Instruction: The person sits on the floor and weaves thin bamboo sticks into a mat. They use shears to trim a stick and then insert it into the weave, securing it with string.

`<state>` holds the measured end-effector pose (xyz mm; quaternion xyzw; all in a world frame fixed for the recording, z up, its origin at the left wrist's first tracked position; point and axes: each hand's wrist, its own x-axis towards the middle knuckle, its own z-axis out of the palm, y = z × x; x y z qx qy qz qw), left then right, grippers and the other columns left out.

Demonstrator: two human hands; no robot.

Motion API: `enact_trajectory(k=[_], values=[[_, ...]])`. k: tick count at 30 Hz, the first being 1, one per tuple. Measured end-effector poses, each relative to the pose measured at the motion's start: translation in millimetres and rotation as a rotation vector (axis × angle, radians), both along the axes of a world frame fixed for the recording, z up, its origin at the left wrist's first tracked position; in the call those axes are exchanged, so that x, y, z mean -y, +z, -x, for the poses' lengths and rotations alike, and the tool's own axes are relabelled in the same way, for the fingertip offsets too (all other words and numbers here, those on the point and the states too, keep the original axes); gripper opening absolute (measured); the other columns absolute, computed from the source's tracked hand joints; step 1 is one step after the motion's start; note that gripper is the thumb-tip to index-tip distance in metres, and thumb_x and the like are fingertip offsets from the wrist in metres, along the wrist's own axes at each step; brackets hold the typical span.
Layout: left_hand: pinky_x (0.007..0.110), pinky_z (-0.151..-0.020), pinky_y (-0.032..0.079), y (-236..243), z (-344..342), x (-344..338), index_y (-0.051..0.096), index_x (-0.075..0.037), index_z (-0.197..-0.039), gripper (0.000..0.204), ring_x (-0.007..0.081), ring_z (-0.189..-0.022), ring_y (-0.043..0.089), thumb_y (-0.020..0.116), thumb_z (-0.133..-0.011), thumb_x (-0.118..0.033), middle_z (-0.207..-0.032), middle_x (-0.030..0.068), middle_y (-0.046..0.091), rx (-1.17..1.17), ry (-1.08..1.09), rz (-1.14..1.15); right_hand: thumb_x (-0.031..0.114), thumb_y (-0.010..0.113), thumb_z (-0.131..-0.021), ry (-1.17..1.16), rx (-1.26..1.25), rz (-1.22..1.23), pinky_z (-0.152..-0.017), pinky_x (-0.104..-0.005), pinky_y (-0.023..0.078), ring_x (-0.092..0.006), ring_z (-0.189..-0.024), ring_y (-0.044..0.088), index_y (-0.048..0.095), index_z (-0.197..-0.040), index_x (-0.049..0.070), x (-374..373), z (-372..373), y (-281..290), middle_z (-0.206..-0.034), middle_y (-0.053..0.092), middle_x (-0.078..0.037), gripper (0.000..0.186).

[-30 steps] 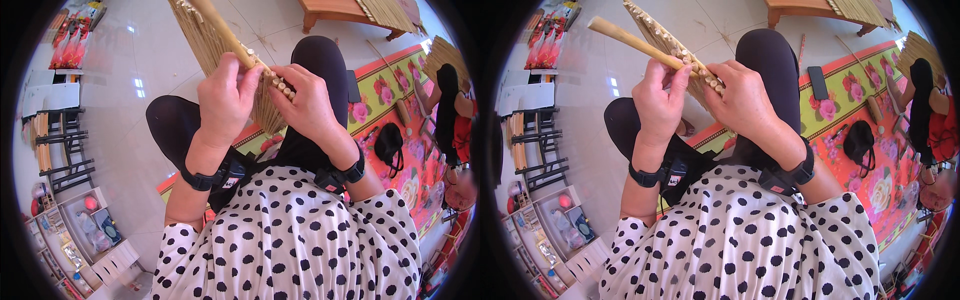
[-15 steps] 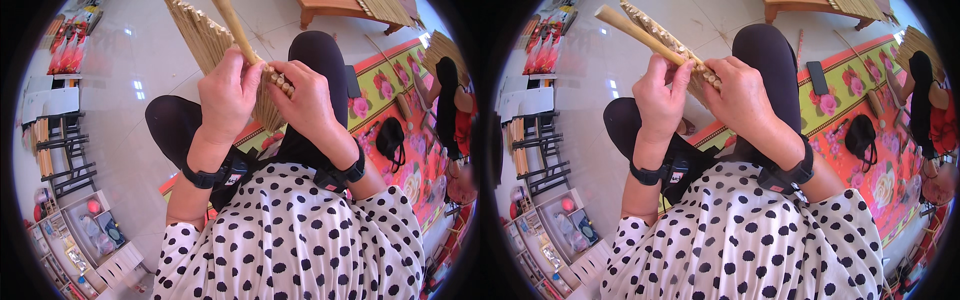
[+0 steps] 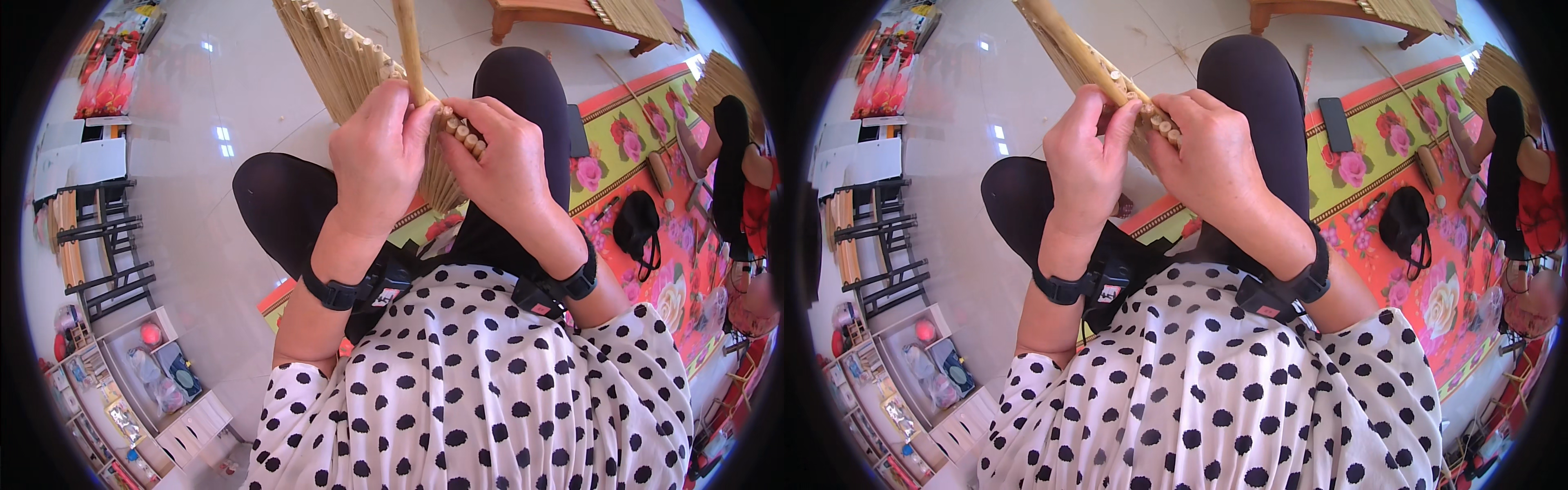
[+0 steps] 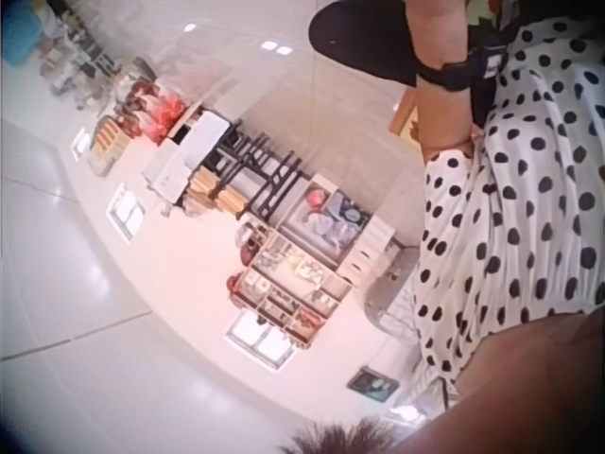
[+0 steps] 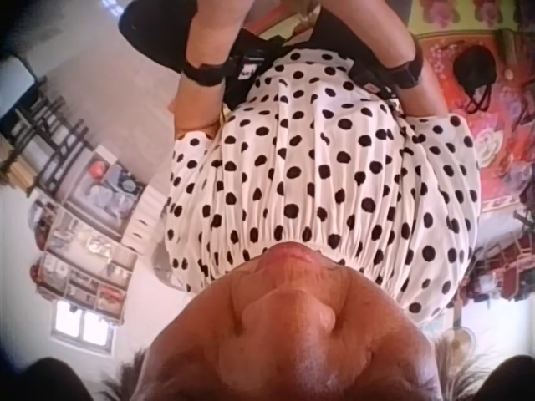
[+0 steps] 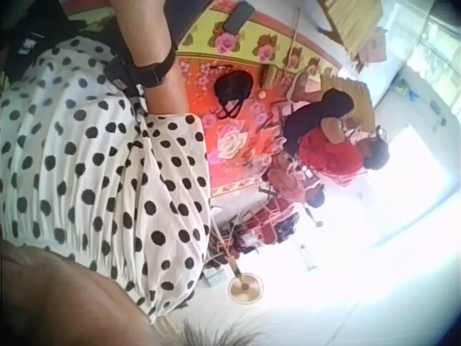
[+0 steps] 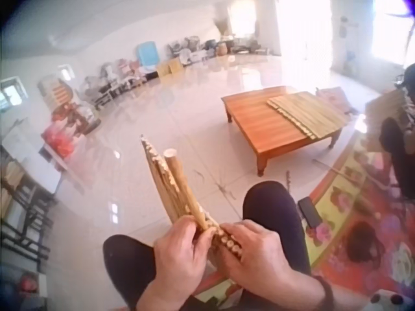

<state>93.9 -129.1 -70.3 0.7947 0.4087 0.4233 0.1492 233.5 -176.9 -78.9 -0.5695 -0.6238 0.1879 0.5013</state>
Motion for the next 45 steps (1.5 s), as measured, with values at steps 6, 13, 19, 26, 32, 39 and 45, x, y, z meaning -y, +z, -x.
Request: enact_trajectory(k=[6,13,19,26,32,39,45], values=[[0.036,-0.054,0.048,5,0,-1,0.057,-0.004,-0.085,0.016,0.0308,-0.061,0.06,0.069,-0.087,-0.014,-0.069,0.011,0.061,0.015,-0.016,0.091,0.005,0.07,-0.075,-0.012,0.02,0.033,-0.065,-0.0362,0.054,-0.0342,-0.07,0.066,0.068,-0.099,-0.001,-2,-1,1,-0.085,0.065,-0.018,0.025],[0.03,-0.06,0.052,31,11,-4,0.058,-0.001,-0.091,0.02,0.0204,-0.064,0.066,0.072,-0.086,-0.014,-0.073,0.0104,0.065,-0.04,-0.031,0.252,0.007,0.071,-0.078,0.02,0.075,0.13,-0.069,-0.0307,0.052,-0.0244,-0.073,0.066,0.067,-0.104,-0.001,-2,-6,8,-0.084,0.066,-0.014,0.027],[0.034,-0.058,0.05,23,11,-7,0.057,-0.001,-0.088,0.02,0.025,-0.062,0.063,0.072,-0.083,-0.012,-0.07,0.0108,0.062,0.064,-0.068,0.129,0.009,0.072,-0.08,0.054,0.125,0.127,-0.071,-0.0312,0.052,-0.0226,-0.074,0.066,0.067,-0.104,-0.002,-2,-7,11,-0.088,0.067,-0.014,0.027],[0.03,-0.056,0.048,26,5,-12,0.058,0.001,-0.087,0.019,0.0225,-0.058,0.061,0.073,-0.084,-0.011,-0.07,0.0133,0.063,0.028,-0.061,0.036,0.008,0.071,-0.08,0.028,0.186,0.114,-0.072,-0.0319,0.052,-0.0268,-0.077,0.067,0.067,-0.105,-0.001,-1,-6,10,-0.088,0.067,-0.016,0.026],[0.034,-0.054,0.046,23,-6,-6,0.055,-0.001,-0.084,0.02,0.0301,-0.059,0.059,0.072,-0.083,-0.011,-0.069,0.0131,0.059,0.023,-0.005,-0.034,0.005,0.07,-0.078,0.015,0.227,-0.01,-0.065,-0.0382,0.052,-0.0355,-0.073,0.064,0.065,-0.101,-0.001,1,0,9,-0.083,0.064,-0.016,0.023],[0.037,-0.056,0.046,23,-2,-9,0.058,-0.002,-0.09,0.021,0.0303,-0.063,0.058,0.074,-0.08,-0.011,-0.072,0.012,0.058,0.009,-0.064,0.011,0.009,0.072,-0.076,0.113,0.316,0.112,-0.066,-0.0375,0.052,-0.0343,-0.072,0.064,0.067,-0.099,-0.001,-5,-10,25,-0.081,0.064,-0.016,0.026],[0.032,-0.064,0.05,28,25,-25,0.064,-0.006,-0.107,0.035,0.0242,-0.075,0.063,0.077,-0.075,-0.014,-0.084,0.0071,0.061,-0.151,-0.134,0.049,0.014,0.074,-0.079,0.129,0.233,0.278,-0.061,-0.029,0.052,-0.0189,-0.067,0.065,0.069,-0.101,-0.003,-15,-28,41,-0.082,0.068,-0.013,0.028]])
